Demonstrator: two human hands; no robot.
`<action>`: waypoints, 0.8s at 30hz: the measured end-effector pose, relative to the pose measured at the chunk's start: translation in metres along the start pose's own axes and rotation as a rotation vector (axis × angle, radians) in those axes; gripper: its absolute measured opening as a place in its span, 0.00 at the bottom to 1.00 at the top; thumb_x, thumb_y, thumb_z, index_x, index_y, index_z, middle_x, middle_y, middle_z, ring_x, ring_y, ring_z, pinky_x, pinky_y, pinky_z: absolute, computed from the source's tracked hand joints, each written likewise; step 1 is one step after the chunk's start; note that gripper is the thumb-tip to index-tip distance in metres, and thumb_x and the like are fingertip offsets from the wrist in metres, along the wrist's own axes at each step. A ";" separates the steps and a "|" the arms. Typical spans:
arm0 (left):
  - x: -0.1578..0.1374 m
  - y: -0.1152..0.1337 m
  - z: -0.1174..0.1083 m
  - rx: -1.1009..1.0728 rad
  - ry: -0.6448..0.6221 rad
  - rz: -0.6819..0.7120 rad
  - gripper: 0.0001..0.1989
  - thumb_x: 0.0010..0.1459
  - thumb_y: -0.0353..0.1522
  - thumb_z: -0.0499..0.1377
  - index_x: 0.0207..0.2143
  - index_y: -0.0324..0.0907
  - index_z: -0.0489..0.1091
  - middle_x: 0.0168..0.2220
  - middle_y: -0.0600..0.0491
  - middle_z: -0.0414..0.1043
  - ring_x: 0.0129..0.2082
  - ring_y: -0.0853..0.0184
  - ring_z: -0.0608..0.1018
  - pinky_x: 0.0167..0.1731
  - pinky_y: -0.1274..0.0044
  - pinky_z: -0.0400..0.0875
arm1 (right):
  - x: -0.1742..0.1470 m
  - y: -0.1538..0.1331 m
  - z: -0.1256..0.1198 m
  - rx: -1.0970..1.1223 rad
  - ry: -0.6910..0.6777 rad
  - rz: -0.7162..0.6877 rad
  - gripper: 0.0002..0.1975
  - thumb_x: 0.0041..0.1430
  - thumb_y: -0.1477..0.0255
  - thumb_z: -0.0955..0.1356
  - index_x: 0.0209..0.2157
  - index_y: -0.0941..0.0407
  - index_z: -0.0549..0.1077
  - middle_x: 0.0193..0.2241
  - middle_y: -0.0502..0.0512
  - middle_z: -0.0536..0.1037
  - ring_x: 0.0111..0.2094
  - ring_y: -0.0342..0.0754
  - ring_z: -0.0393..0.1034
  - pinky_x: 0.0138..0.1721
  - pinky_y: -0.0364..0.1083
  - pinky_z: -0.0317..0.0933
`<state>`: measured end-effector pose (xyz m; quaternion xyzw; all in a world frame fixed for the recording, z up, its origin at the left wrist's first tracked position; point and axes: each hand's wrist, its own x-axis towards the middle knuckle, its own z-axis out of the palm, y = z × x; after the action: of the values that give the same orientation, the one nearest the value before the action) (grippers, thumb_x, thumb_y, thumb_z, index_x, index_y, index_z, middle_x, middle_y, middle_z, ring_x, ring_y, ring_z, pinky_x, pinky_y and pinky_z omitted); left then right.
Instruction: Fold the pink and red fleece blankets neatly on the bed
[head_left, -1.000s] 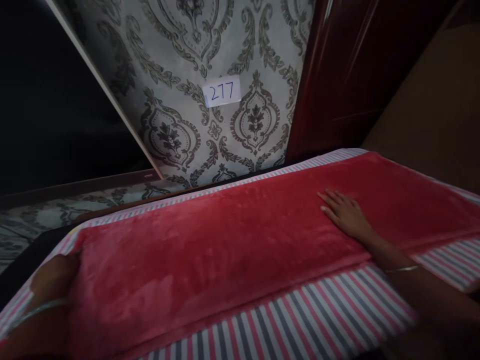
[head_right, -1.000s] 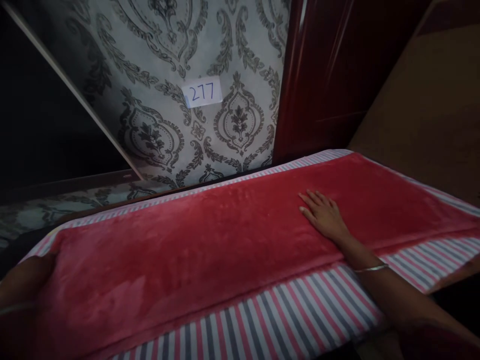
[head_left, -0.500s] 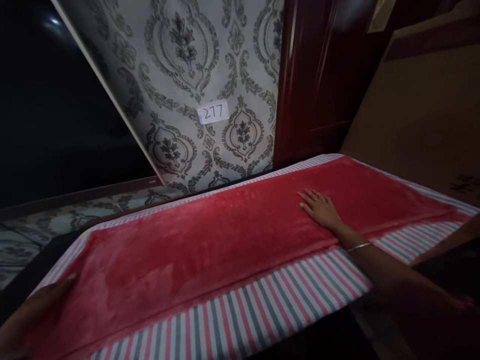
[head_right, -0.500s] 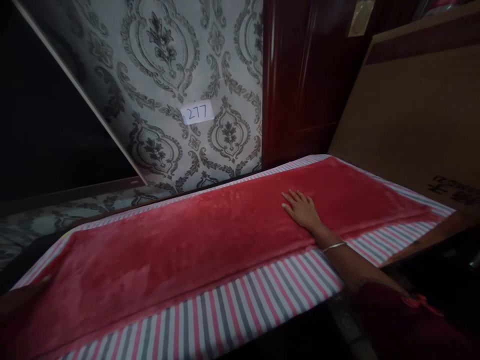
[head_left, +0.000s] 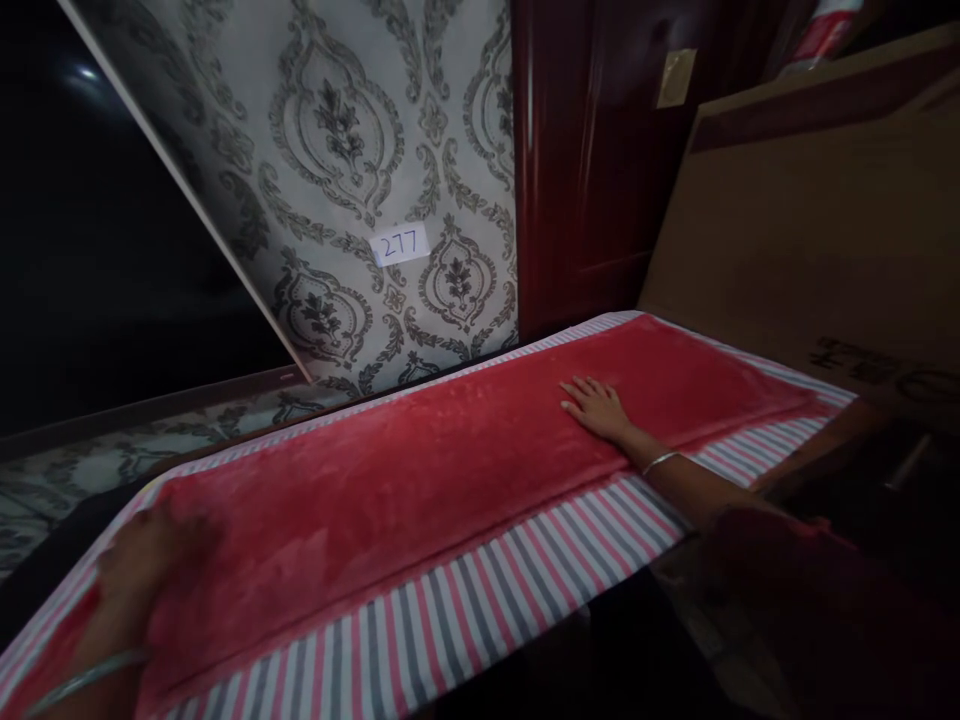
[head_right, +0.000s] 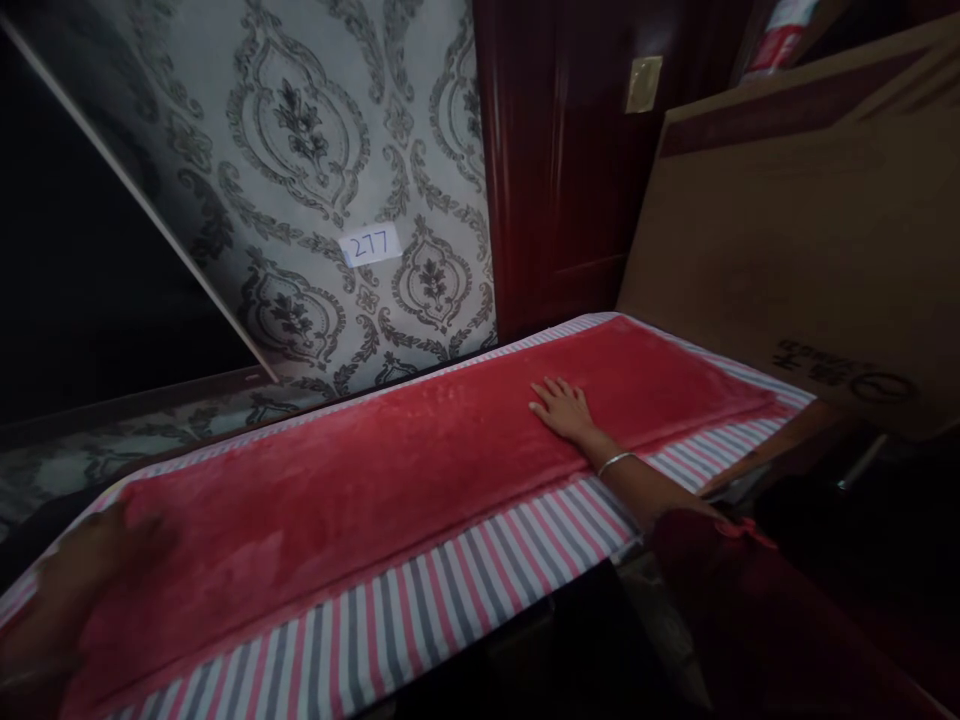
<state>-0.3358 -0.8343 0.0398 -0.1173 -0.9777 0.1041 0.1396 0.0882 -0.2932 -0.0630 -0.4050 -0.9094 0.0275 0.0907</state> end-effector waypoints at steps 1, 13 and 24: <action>-0.004 0.026 -0.008 -0.028 -0.075 0.077 0.31 0.69 0.40 0.42 0.65 0.30 0.60 0.62 0.36 0.69 0.60 0.55 0.73 0.54 0.67 0.68 | 0.000 -0.005 -0.004 0.007 -0.017 0.010 0.30 0.71 0.55 0.54 0.70 0.49 0.59 0.71 0.59 0.55 0.70 0.61 0.48 0.66 0.66 0.46; -0.074 0.214 -0.008 -0.137 -0.094 0.516 0.32 0.69 0.42 0.43 0.72 0.42 0.51 0.73 0.40 0.49 0.71 0.46 0.55 0.64 0.52 0.54 | -0.038 -0.102 -0.006 0.131 -0.021 -0.438 0.32 0.71 0.51 0.57 0.71 0.47 0.56 0.72 0.57 0.53 0.71 0.60 0.45 0.68 0.67 0.38; -0.066 0.209 0.001 -0.214 -0.074 0.523 0.32 0.67 0.42 0.43 0.71 0.44 0.54 0.72 0.42 0.52 0.71 0.47 0.56 0.63 0.53 0.56 | -0.012 -0.002 -0.016 0.056 -0.007 -0.085 0.28 0.72 0.57 0.56 0.69 0.47 0.59 0.71 0.57 0.56 0.71 0.58 0.46 0.68 0.66 0.40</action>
<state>-0.2326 -0.6523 -0.0266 -0.3759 -0.9240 0.0370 0.0592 0.0975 -0.3033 -0.0491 -0.3630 -0.9250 0.0505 0.0999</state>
